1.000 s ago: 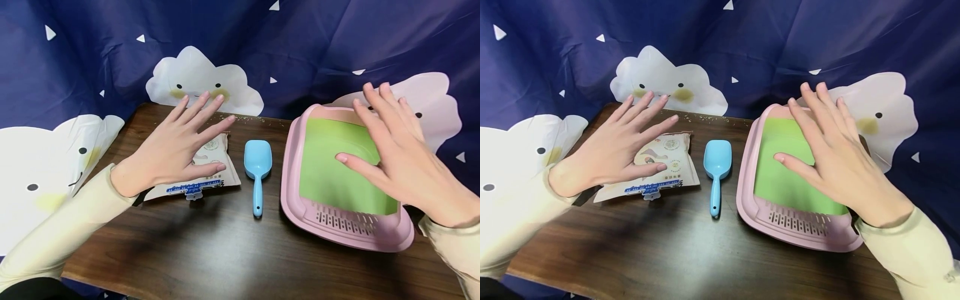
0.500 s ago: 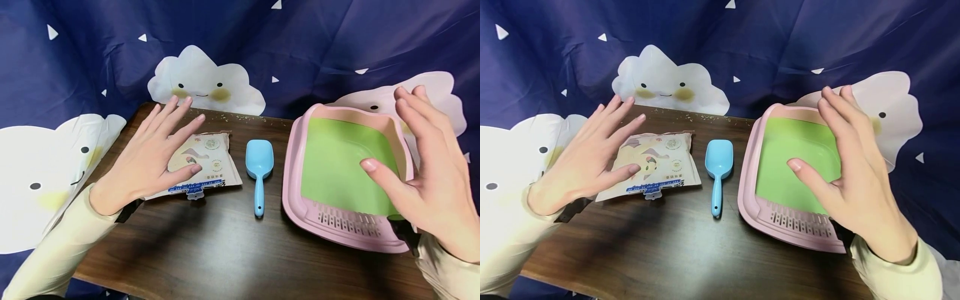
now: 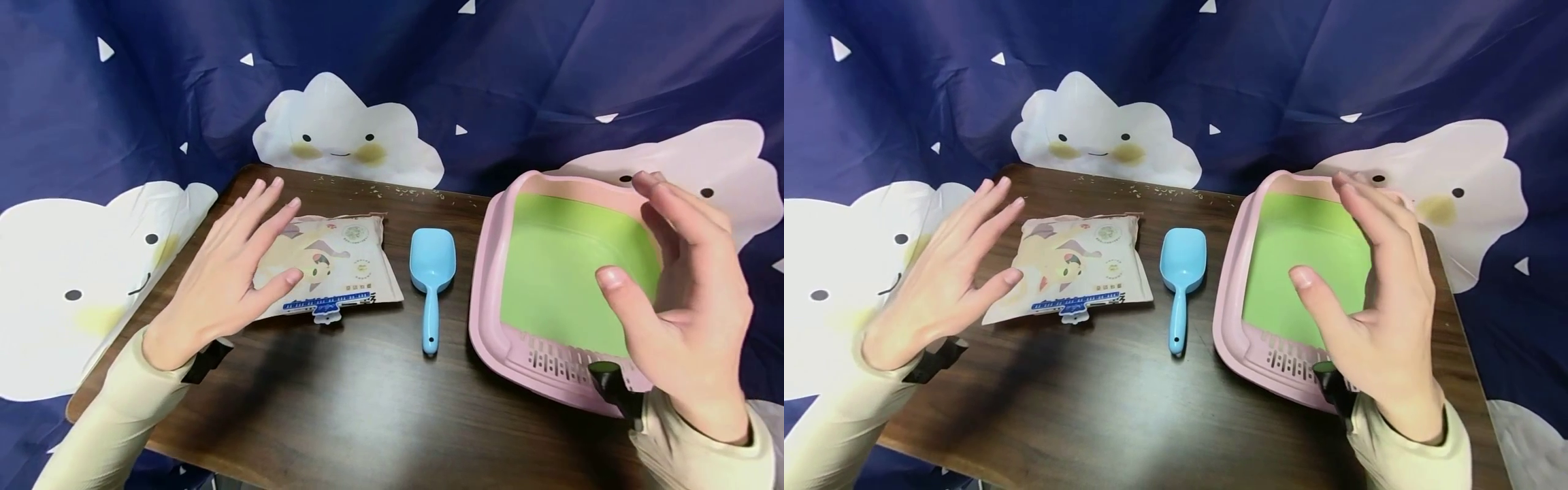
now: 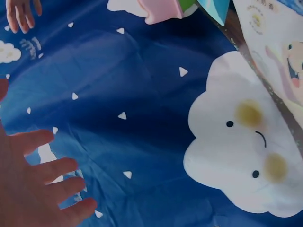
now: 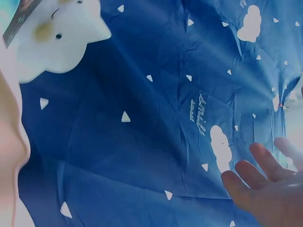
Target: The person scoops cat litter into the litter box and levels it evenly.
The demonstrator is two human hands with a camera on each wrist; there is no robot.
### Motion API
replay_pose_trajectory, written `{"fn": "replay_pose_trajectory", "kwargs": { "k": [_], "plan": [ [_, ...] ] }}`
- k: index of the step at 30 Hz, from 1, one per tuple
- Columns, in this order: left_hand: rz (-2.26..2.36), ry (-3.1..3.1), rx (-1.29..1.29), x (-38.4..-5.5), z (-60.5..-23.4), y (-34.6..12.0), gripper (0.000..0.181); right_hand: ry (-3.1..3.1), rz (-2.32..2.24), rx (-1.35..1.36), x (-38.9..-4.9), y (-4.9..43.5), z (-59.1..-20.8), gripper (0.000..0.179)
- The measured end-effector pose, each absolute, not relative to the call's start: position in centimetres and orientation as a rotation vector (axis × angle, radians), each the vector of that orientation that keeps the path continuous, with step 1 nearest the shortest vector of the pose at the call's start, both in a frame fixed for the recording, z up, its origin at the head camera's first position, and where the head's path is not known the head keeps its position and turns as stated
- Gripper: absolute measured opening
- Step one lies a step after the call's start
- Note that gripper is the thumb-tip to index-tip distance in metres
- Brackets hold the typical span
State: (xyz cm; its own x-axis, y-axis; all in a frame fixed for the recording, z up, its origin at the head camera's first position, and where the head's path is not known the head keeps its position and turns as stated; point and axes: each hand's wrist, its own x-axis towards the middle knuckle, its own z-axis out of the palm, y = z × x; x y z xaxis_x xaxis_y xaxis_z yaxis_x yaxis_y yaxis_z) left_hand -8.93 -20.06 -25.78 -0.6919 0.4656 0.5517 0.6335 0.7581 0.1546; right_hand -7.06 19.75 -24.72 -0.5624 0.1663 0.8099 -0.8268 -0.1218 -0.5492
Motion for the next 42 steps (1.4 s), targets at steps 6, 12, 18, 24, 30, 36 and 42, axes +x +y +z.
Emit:
{"fn": "replay_pose_trajectory", "kwargs": {
  "k": [6, 12, 18, 24, 30, 36, 42],
  "plan": [
    [-0.568, -2.476, -0.729, -8.7, -27.0, -21.3, 0.061, -1.341, 1.891, 0.708, -6.9, 18.8, -25.2, 0.047],
    [-0.614, -2.493, -0.646, -8.3, -28.4, -22.3, 0.057, -1.230, 2.023, 0.650, -6.8, 17.0, -25.2, 0.038],
    [-0.717, -2.508, -0.585, -8.5, -29.8, -23.0, 0.056, -1.168, 2.156, 0.560, -6.6, 16.0, -25.5, 0.032],
    [-0.875, -2.460, -0.492, -9.1, -31.1, -23.9, 0.050, -1.246, 2.219, 0.537, -6.8, 14.9, -26.5, 0.027],
    [-0.980, -2.478, -0.341, -8.9, -32.9, -24.7, 0.045, -1.280, 2.368, 0.454, -7.7, 14.0, -28.4, 0.026],
    [-1.105, -2.510, -0.179, -8.9, -35.3, -25.7, 0.039, -1.275, 2.530, 0.407, -9.8, 14.3, -33.0, 0.031],
    [-1.148, -2.596, 0.042, -8.8, -38.0, -26.8, 0.040, -1.217, 2.695, 0.296, -9.6, 12.6, -34.0, 0.035]
  ]
}}
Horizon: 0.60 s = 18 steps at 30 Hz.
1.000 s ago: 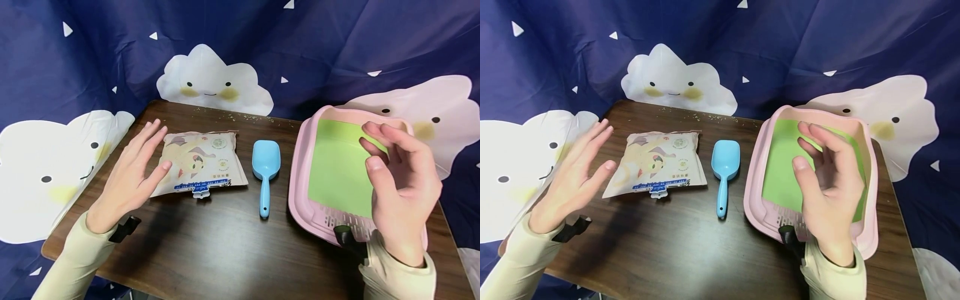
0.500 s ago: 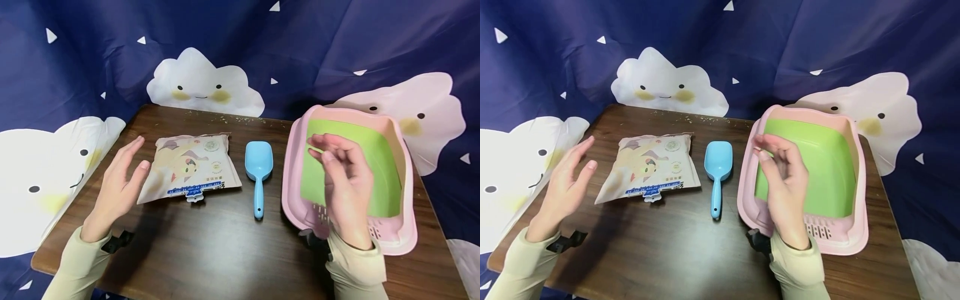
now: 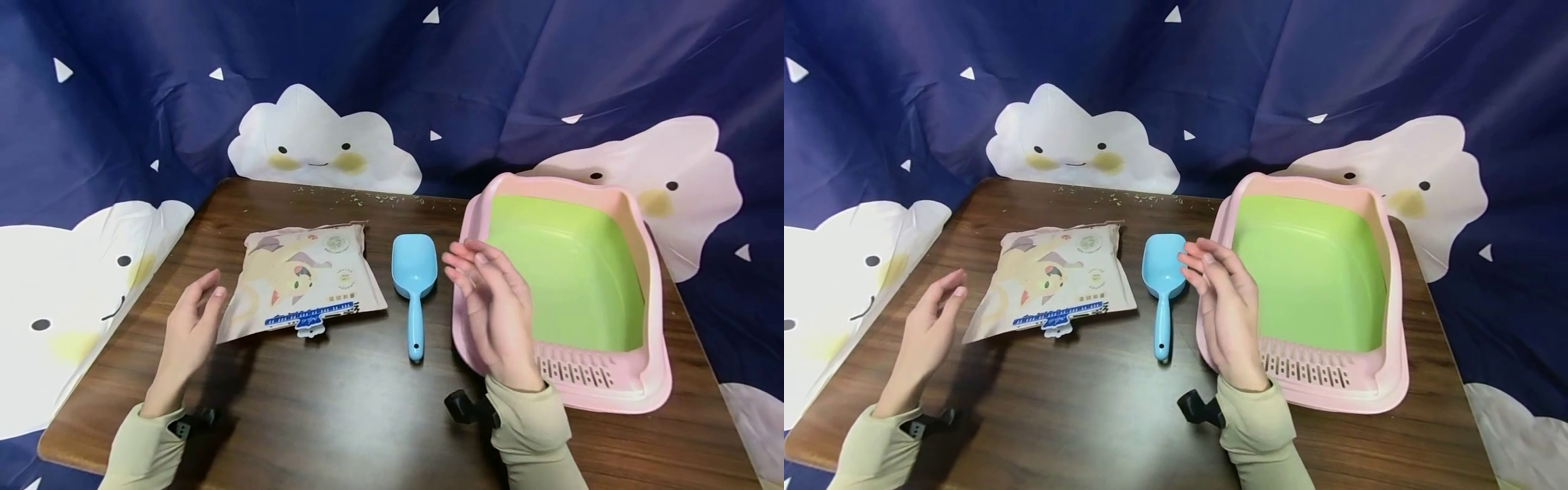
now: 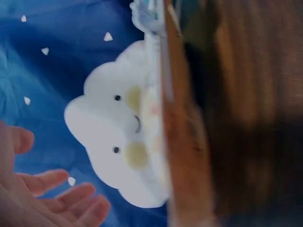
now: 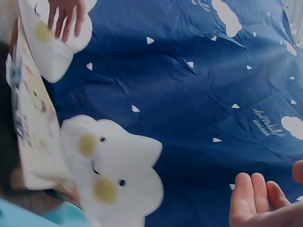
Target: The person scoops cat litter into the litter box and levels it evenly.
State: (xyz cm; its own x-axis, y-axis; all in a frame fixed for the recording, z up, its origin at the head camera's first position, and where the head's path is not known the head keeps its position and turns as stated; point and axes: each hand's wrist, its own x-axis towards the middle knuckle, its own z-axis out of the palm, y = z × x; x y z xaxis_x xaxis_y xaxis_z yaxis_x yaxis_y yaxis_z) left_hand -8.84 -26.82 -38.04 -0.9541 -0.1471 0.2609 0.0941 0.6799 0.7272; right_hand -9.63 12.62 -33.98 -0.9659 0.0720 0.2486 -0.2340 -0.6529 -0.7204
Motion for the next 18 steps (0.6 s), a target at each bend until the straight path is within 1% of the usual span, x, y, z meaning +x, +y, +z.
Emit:
{"fn": "replay_pose_trajectory", "kwargs": {
  "k": [3, 6, 10, 15, 18],
  "plan": [
    [-1.175, -2.654, 0.186, -8.8, -39.2, -27.3, 0.045, -1.220, 2.773, 0.200, -9.3, 11.5, -33.7, 0.035],
    [-1.299, -2.674, 0.322, -8.8, -40.2, -27.5, 0.051, -1.203, 2.862, 0.107, -9.4, 10.7, -33.7, 0.033],
    [-1.441, -2.648, 0.439, -8.8, -41.3, -27.8, 0.052, -1.189, 2.897, 0.005, -9.8, 10.5, -34.0, 0.032],
    [-1.400, -2.628, 0.583, -8.7, -42.0, -28.2, 0.050, -1.270, 2.846, -0.107, -10.2, 10.2, -34.6, 0.034],
    [-1.377, -2.675, 0.624, -8.6, -42.2, -28.5, 0.053, -1.399, 2.792, -0.141, -10.3, 9.5, -35.0, 0.032]
  ]
}}
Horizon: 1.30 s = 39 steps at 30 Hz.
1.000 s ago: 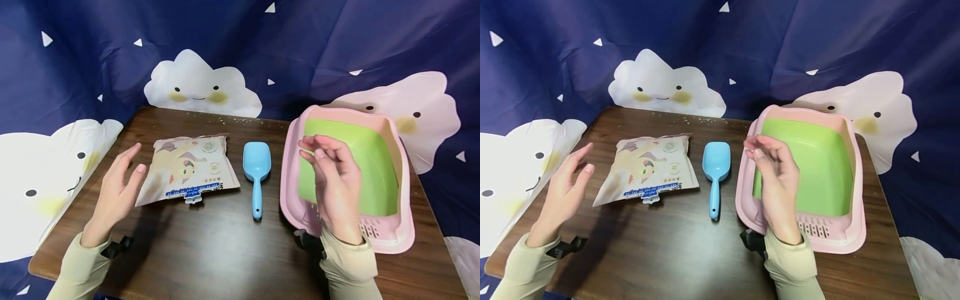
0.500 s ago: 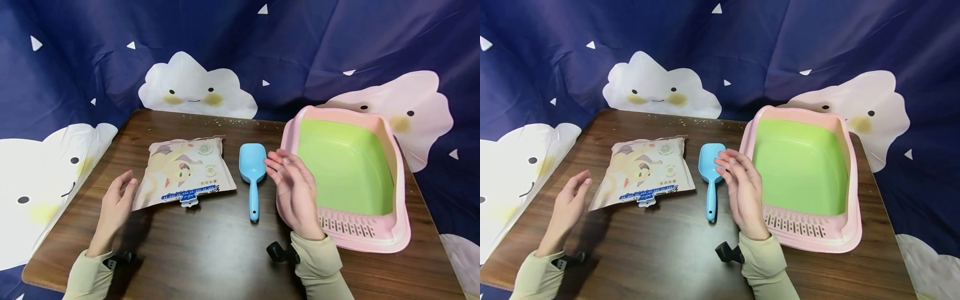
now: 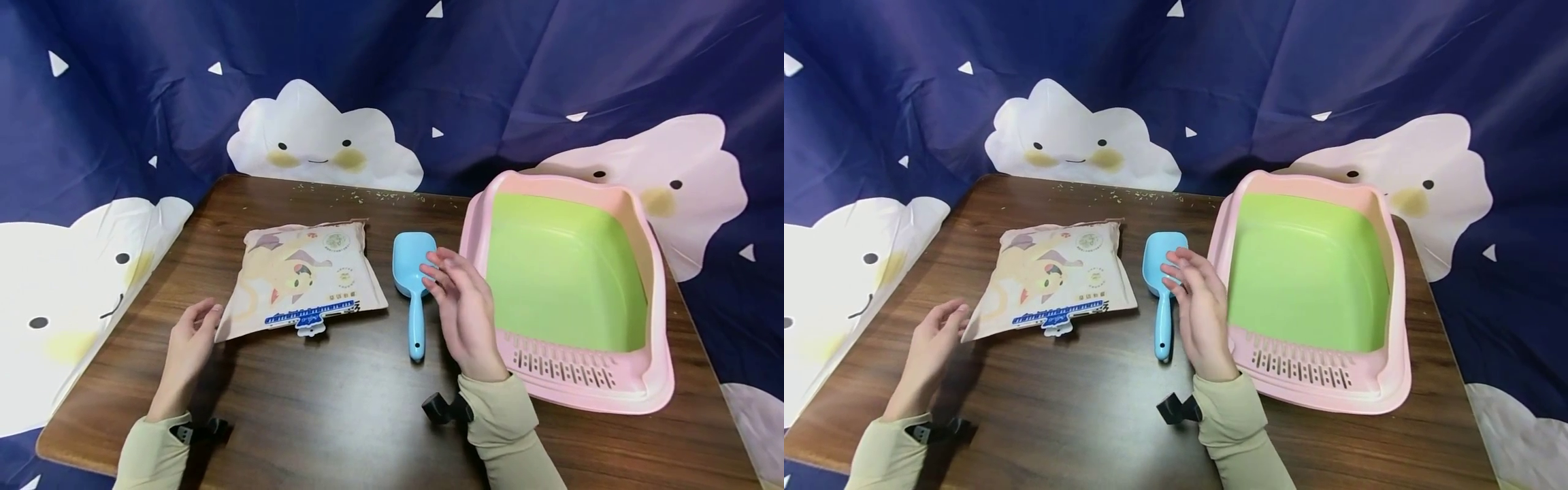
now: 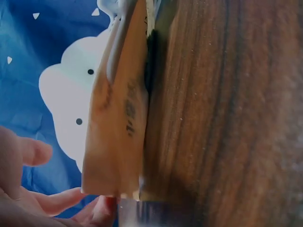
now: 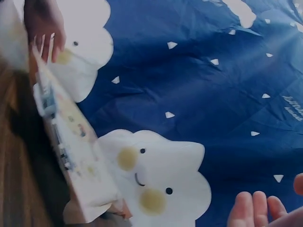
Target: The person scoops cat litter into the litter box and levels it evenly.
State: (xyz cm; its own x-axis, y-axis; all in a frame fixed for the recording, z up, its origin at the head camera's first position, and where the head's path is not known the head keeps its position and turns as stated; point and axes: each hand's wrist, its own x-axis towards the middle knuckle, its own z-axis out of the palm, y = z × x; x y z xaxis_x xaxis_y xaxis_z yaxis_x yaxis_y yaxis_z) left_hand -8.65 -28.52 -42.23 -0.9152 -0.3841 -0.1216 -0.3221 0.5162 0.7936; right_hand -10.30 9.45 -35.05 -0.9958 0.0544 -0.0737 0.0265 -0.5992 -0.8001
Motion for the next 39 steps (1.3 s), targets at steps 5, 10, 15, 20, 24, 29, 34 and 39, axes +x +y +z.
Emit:
{"fn": "replay_pose_trajectory", "kwargs": {
  "k": [5, 10, 15, 20, 24, 29, 34, 39],
  "plan": [
    [-1.361, -2.703, 0.652, -8.5, -42.7, -29.0, 0.055, -1.604, 2.700, -0.177, -10.3, 7.0, -36.0, 0.031],
    [-1.450, -2.682, 0.626, -8.3, -43.6, -29.6, 0.057, -1.838, 2.558, -0.195, -10.4, 4.8, -37.4, 0.035],
    [-1.613, -2.665, 0.613, -8.3, -44.3, -30.1, 0.063, -2.054, 2.465, -0.187, -10.5, 4.0, -38.3, 0.039],
    [-1.884, -2.574, 0.604, -8.5, -44.8, -30.3, 0.067, -2.205, 2.410, -0.220, -10.6, 3.7, -39.1, 0.047],
    [-2.030, -2.511, 0.528, -8.6, -44.7, -30.0, 0.062, -2.268, 2.397, -0.267, -10.4, 3.1, -39.7, 0.056],
    [-2.172, -2.361, 0.463, -8.6, -44.5, -29.8, 0.057, -2.168, 2.473, -0.376, -10.3, 2.5, -40.4, 0.068],
    [-2.252, -2.245, 0.436, -8.5, -44.6, -29.9, 0.058, -2.077, 2.532, -0.456, -10.5, 1.9, -41.1, 0.072],
    [-2.307, -2.184, 0.461, -8.7, -44.9, -30.0, 0.064, -2.046, 2.545, -0.530, -10.7, 1.6, -41.8, 0.071]
  ]
}}
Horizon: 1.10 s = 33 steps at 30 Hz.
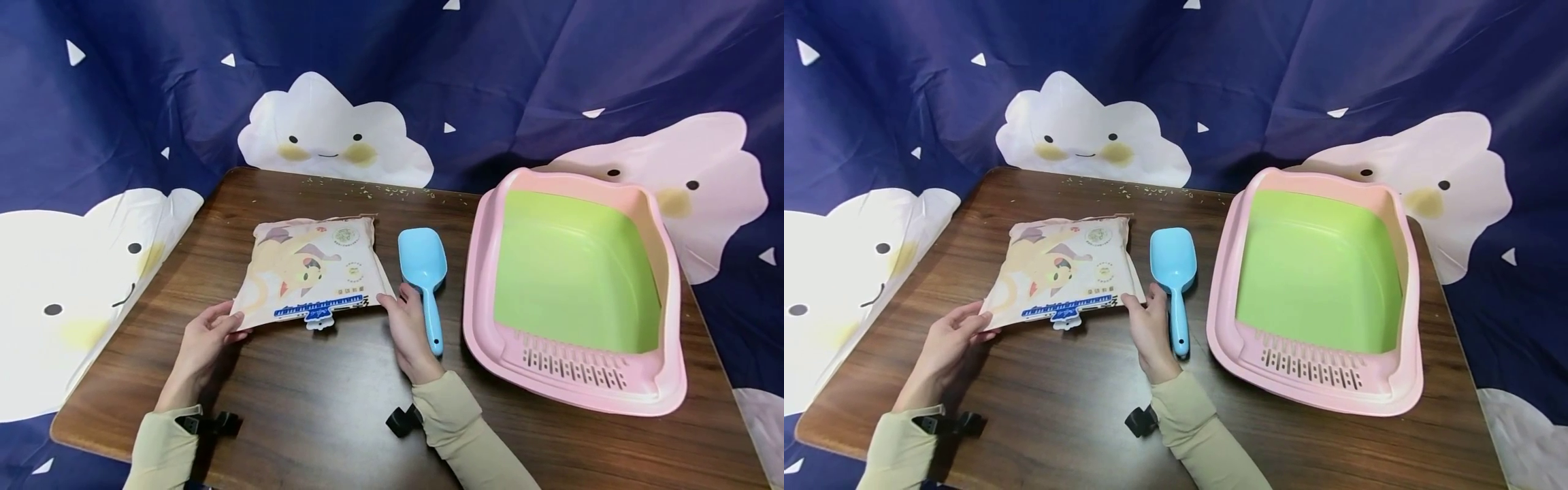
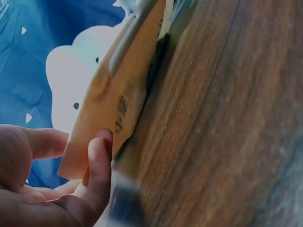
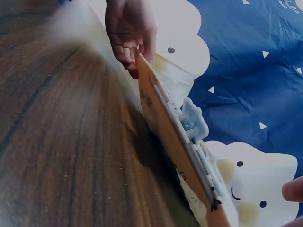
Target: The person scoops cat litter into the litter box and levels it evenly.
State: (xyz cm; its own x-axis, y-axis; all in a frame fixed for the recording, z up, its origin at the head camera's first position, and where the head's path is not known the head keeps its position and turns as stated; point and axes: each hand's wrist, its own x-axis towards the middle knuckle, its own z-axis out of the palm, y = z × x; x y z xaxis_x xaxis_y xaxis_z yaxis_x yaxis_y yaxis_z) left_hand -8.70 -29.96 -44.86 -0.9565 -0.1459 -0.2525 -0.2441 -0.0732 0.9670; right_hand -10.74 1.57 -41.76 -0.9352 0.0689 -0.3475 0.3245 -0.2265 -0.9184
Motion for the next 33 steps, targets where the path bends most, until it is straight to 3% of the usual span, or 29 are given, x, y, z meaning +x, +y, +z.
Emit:
{"fn": "replay_pose_trajectory", "kwargs": {
  "k": [10, 17, 20, 25, 33],
  "plan": [
    [2.291, 1.826, -0.536, -9.0, -44.9, -30.2, 0.073, 1.470, -2.537, 0.539, -11.7, 1.9, -42.4, 0.066],
    [2.340, 1.749, -0.499, -9.0, -45.1, -30.5, 0.019, 1.217, -2.606, 0.644, -11.9, 1.9, -42.6, 0.008],
    [2.368, 1.711, -0.481, -9.0, -45.2, -30.6, 0.010, 1.149, -2.603, 0.641, -12.0, 2.0, -42.6, 0.010],
    [2.363, 1.689, -0.491, -8.9, -45.4, -30.7, 0.006, 1.074, -2.579, 0.593, -12.1, 2.1, -42.8, 0.041],
    [2.333, 1.653, -0.460, -8.9, -45.2, -30.4, 0.006, 1.065, -2.524, 0.601, -12.7, 1.8, -43.3, 0.039]
  ]
}}
